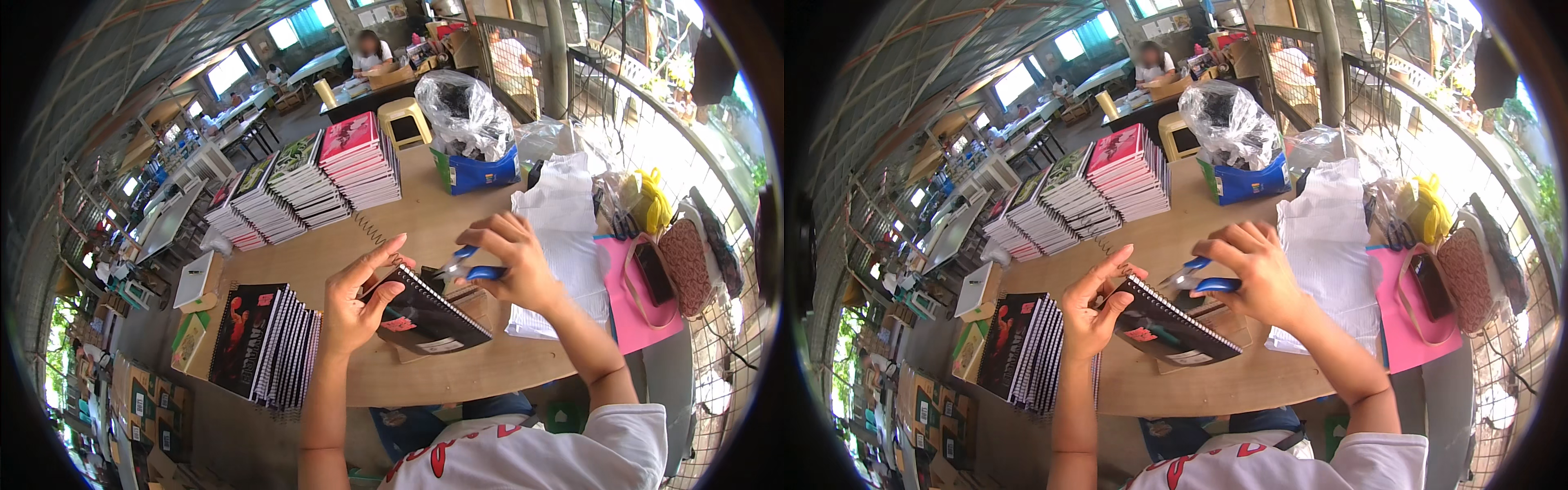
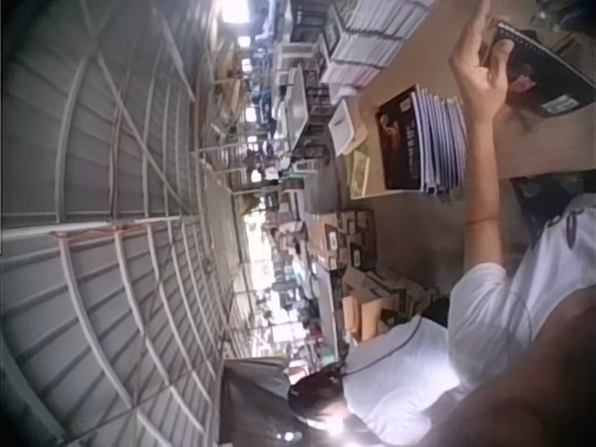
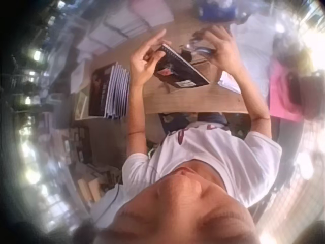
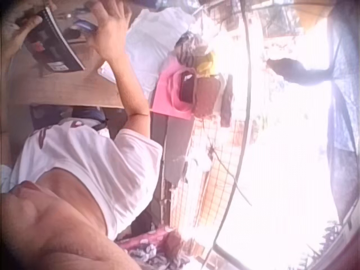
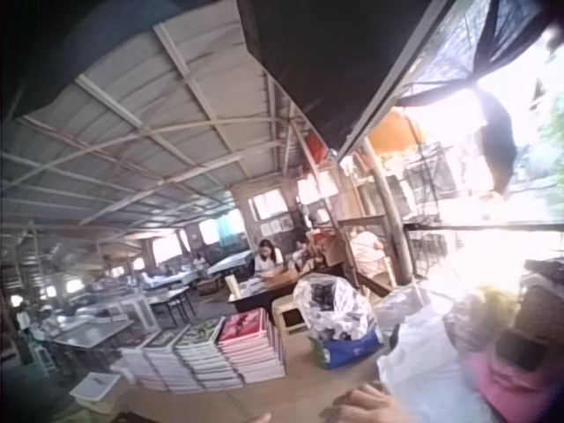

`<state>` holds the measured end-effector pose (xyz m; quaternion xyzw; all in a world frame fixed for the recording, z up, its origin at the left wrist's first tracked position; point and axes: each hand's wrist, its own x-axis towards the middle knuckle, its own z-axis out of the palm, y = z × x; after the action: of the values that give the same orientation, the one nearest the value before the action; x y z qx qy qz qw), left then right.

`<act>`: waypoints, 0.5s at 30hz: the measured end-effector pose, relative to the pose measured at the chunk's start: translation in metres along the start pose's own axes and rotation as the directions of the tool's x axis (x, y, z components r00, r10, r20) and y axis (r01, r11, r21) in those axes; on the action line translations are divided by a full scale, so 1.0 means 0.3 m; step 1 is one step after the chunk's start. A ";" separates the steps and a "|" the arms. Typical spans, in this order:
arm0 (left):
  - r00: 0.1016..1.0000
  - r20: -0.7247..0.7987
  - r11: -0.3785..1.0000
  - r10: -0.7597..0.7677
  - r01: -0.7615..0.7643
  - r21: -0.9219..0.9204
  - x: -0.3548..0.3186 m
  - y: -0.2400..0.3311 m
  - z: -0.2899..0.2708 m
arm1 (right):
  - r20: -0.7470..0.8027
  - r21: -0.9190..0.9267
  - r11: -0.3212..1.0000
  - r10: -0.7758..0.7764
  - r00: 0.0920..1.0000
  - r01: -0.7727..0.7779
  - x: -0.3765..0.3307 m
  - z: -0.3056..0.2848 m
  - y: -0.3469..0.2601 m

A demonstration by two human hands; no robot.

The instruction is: The person binds notebooks by manually inserting a plastic spiral coil through pre-punched holes in the book covers and pages, then using a pair of pliers to trim and crimp the ends of the coil.

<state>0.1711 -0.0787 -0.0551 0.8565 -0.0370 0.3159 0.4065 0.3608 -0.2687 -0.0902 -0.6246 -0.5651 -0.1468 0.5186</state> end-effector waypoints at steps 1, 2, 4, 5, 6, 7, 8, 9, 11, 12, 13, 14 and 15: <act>1.000 -0.017 1.000 0.013 -0.013 -0.023 0.002 -0.005 0.000 | 0.047 -0.181 0.976 -0.112 0.993 0.119 0.029 -0.012 -0.018; 1.000 -0.018 1.000 0.014 -0.014 -0.018 -0.001 -0.009 -0.008 | 0.109 -0.351 0.906 -0.211 0.971 0.236 0.049 -0.017 -0.028; 0.999 -0.005 0.996 -0.043 0.043 -0.076 -0.012 -0.019 -0.025 | 0.111 -0.333 0.916 -0.200 0.974 0.226 0.075 -0.008 -0.031; 0.999 -0.006 0.997 -0.044 0.043 -0.068 -0.018 -0.025 -0.030 | 0.109 -0.377 0.887 -0.243 0.964 0.266 0.088 -0.001 -0.036; 0.999 -0.016 0.996 -0.042 0.040 -0.076 -0.023 -0.033 -0.035 | 0.109 -0.421 0.855 -0.285 0.952 0.304 0.098 0.006 -0.040; 0.999 -0.025 0.996 -0.040 0.038 -0.083 -0.028 -0.034 -0.040 | 0.104 -0.416 0.857 -0.288 0.952 0.305 0.106 0.014 -0.043; 0.999 -0.023 0.996 -0.039 0.037 -0.079 -0.030 -0.032 -0.042 | 0.110 -0.427 0.845 -0.305 0.946 0.322 0.110 0.021 -0.042; 0.998 -0.021 0.994 -0.055 0.053 -0.101 -0.031 -0.030 -0.043 | 0.116 -0.437 0.833 -0.322 0.940 0.340 0.113 0.027 -0.042; 0.998 -0.017 0.991 -0.068 0.066 -0.119 -0.035 -0.023 -0.049 | 0.115 -0.443 0.826 -0.332 0.936 0.347 0.117 0.033 -0.047; 0.996 -0.010 0.990 -0.084 0.082 -0.112 -0.039 -0.019 -0.055 | 0.119 -0.449 0.819 -0.341 0.933 0.357 0.118 0.035 -0.050; 0.995 -0.004 0.990 -0.099 0.098 -0.105 -0.041 -0.015 -0.060 | 0.114 -0.451 0.819 -0.342 0.933 0.355 0.119 0.036 -0.052; 0.995 -0.003 0.990 -0.098 0.097 -0.102 -0.042 -0.016 -0.063 | 0.116 -0.440 0.824 -0.343 0.932 0.358 0.120 0.042 -0.049; 0.997 -0.004 0.993 -0.080 0.079 -0.090 -0.042 -0.018 -0.066 | 0.118 -0.430 0.828 -0.343 0.932 0.360 0.121 0.048 -0.046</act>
<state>0.1527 -0.0632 -0.0567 0.8370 -0.0153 0.3007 0.4570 0.3547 -0.2392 -0.0617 -0.6140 -0.6308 -0.3535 0.3163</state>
